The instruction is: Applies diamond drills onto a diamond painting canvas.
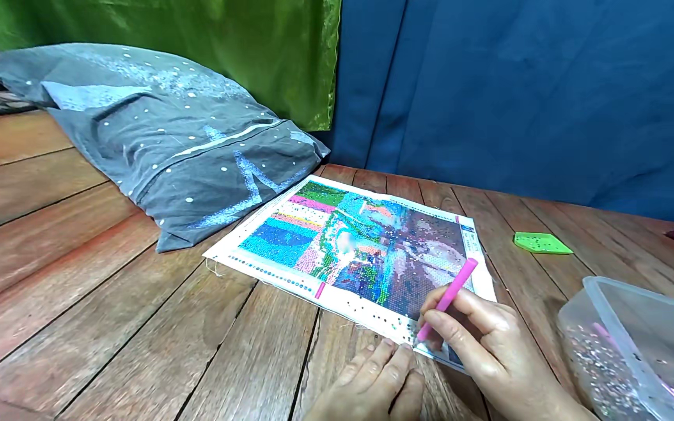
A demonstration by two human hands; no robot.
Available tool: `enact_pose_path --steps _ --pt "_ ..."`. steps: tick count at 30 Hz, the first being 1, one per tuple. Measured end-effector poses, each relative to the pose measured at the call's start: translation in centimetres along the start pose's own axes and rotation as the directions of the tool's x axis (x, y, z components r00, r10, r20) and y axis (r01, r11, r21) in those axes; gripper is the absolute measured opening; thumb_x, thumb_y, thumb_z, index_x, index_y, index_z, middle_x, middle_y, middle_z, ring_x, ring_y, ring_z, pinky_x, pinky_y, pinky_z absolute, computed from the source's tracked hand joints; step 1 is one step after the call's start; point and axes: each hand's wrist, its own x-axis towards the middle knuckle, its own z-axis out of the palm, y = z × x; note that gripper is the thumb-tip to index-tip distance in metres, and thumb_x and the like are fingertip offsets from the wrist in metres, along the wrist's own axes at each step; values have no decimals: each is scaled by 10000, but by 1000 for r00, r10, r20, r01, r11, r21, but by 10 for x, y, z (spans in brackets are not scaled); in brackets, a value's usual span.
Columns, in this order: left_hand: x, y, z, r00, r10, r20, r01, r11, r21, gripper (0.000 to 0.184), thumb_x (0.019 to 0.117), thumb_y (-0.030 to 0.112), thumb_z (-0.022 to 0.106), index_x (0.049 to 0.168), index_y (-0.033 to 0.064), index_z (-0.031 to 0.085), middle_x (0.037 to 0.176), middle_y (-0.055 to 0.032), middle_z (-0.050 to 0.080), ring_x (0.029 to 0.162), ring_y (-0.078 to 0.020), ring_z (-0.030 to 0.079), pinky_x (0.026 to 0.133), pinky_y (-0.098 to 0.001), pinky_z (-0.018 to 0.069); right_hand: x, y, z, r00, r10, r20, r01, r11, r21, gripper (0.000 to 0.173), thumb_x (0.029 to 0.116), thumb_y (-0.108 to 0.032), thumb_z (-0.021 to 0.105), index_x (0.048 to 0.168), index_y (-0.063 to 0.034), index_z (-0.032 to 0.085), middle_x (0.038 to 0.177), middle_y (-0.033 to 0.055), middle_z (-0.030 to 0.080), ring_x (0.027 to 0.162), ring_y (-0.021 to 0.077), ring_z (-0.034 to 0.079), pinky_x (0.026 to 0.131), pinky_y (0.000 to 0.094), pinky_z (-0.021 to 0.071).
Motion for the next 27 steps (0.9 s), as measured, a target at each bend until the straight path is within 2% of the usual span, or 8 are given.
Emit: enact_pose_path --steps 15,27 --pt "0 0 0 1000 2 12 -2 1000 -6 430 1020 224 558 1332 -66 615 1436 -260 580 1361 -420 546 1133 -511 430 1 1 -7 999 -31 -37 27 993 -115 307 1033 -302 494 915 -84 675 745 -50 642 652 -53 607 602 101 516" --pt "0 0 -1 1000 2 17 -2 1000 -14 425 1032 222 536 1337 -64 613 1444 -258 574 1365 -418 543 1133 -508 430 1 1 -5 1000 -22 -9 21 996 -82 301 1041 -301 493 918 -88 666 755 -52 646 655 -47 622 599 111 536"
